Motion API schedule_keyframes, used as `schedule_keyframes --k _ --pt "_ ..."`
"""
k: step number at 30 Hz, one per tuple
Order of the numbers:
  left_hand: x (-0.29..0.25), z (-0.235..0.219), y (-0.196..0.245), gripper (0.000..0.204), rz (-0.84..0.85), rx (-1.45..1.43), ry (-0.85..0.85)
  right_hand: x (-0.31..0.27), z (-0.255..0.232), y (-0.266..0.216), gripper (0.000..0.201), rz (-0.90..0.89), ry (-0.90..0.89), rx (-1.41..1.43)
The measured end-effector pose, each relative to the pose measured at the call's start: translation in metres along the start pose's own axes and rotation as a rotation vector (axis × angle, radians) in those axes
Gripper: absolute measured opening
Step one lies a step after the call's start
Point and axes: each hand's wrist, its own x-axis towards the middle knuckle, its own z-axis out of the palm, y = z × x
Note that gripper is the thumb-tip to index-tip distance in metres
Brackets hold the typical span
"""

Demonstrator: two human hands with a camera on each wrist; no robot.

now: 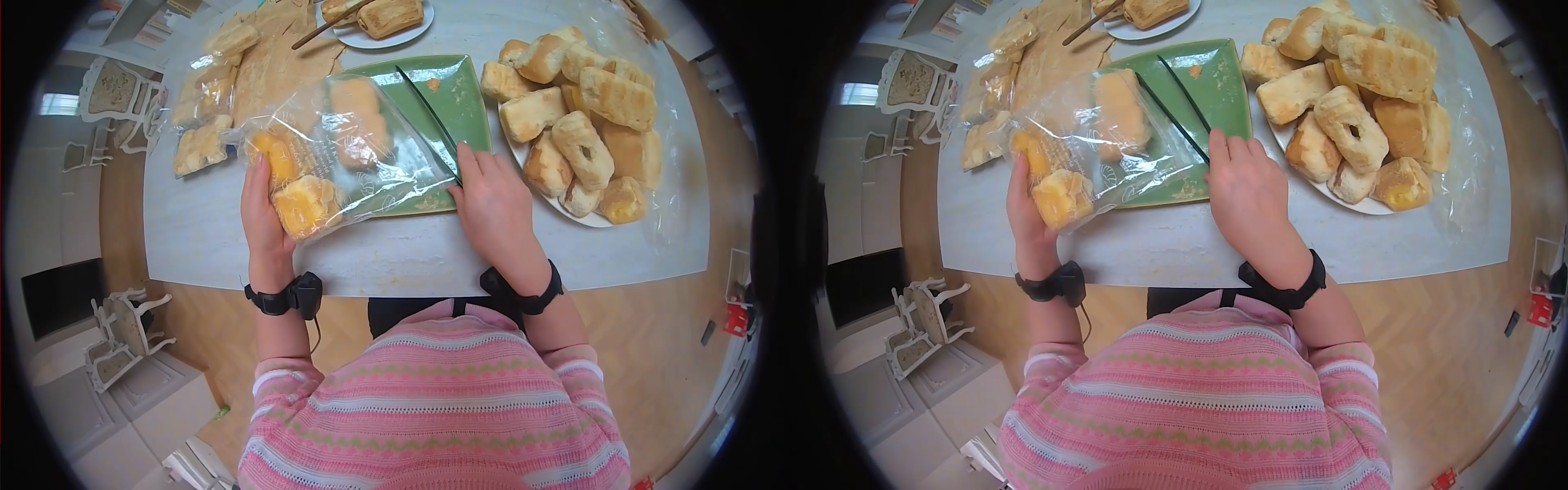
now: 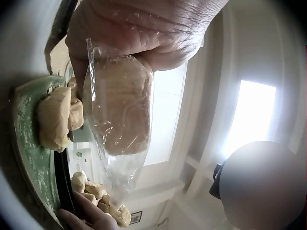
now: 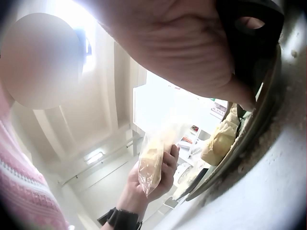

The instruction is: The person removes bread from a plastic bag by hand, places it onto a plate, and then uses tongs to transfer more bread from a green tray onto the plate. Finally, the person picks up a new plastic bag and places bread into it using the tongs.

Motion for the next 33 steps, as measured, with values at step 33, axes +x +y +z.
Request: schedule_keyframes --k 33 --pt "0.073 0.070 0.018 0.043 -0.041 0.679 -0.190 -0.077 -0.052 0.058 0.044 0.763 -0.406 1.757"
